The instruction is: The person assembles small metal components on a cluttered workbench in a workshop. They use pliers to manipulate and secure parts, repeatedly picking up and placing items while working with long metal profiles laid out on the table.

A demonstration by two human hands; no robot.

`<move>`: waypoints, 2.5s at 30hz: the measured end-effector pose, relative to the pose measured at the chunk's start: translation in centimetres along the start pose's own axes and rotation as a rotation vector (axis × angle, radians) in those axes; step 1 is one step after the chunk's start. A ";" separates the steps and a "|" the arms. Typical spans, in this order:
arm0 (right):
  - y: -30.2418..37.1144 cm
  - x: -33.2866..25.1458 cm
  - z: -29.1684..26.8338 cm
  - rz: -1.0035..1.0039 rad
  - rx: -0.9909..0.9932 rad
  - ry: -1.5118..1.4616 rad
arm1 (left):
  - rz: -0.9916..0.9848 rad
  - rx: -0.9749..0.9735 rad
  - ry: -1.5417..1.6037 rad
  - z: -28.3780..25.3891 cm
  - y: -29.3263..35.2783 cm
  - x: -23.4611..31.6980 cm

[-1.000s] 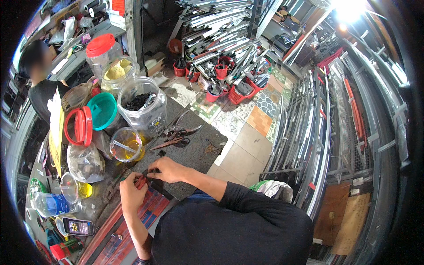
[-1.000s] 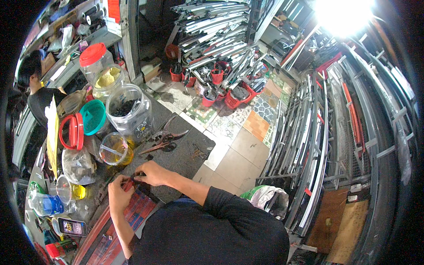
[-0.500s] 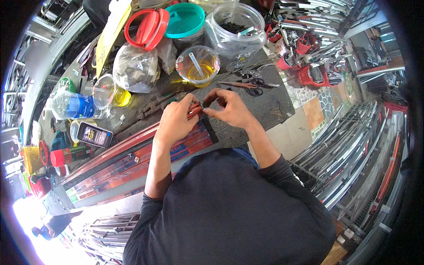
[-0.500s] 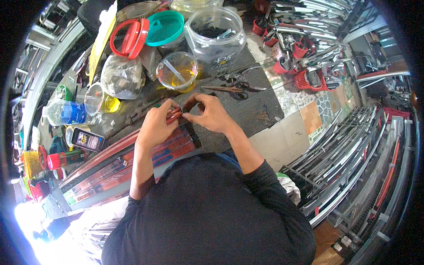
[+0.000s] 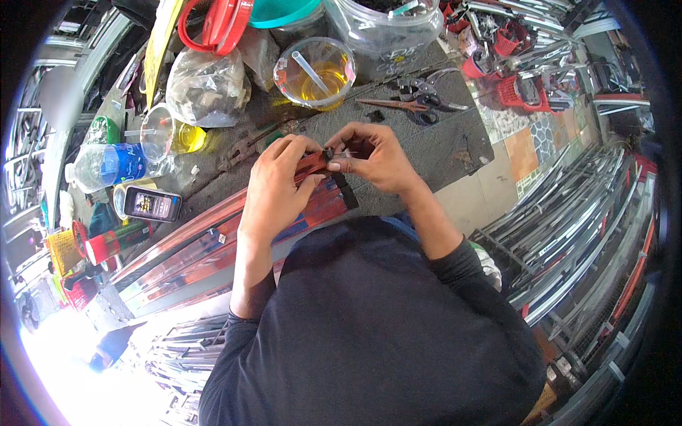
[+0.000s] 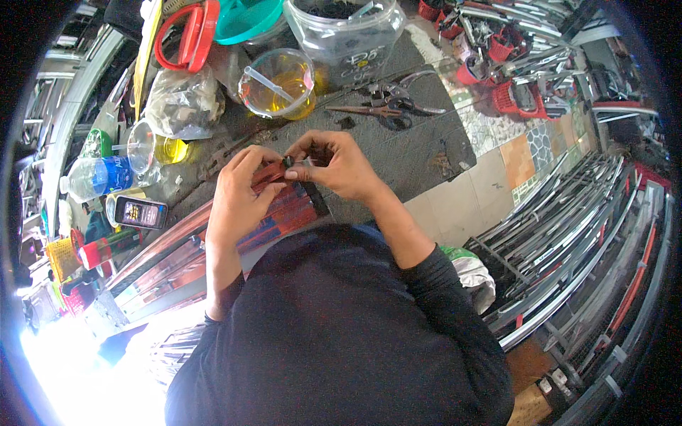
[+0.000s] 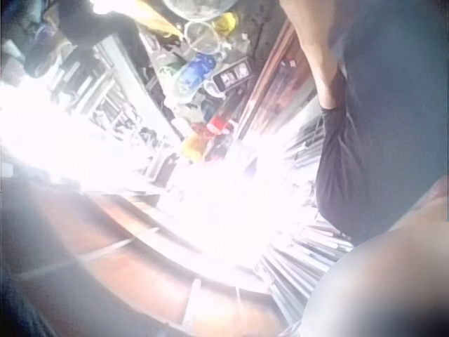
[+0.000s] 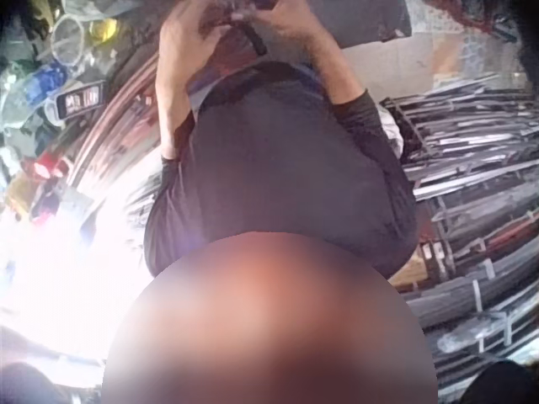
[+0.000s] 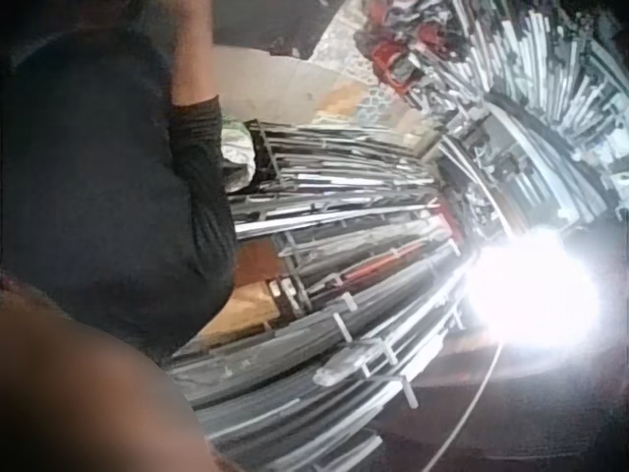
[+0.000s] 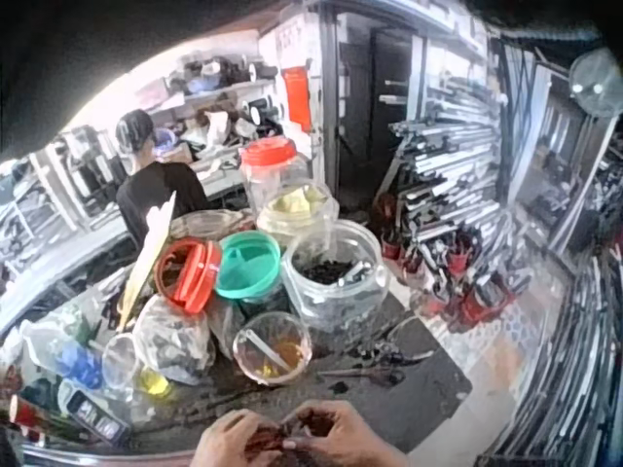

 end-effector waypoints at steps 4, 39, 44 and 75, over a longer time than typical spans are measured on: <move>0.8 -1.1 -0.1 -0.013 -0.047 0.047 | -0.026 0.012 -0.010 -0.1 0.4 0.5; 1.1 -3.1 -0.5 0.004 -0.222 0.009 | -0.117 -0.111 0.017 -2.2 1.5 2.3; 1.5 -3.6 0.1 0.006 -0.201 0.013 | -0.128 -0.073 0.052 -2.4 2.0 2.8; 1.5 -7.4 0.1 -0.025 -0.365 0.314 | 0.004 -0.008 0.081 -2.0 3.9 3.9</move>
Point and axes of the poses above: each hand's wrist, its own y-axis away from the middle knuckle, its own z-axis out of the palm, x = y × z, the point moved 1 cm from there along -y, towards the middle knuckle, and after that the axes turned 1 degree about -z, right-handed, at the moved point
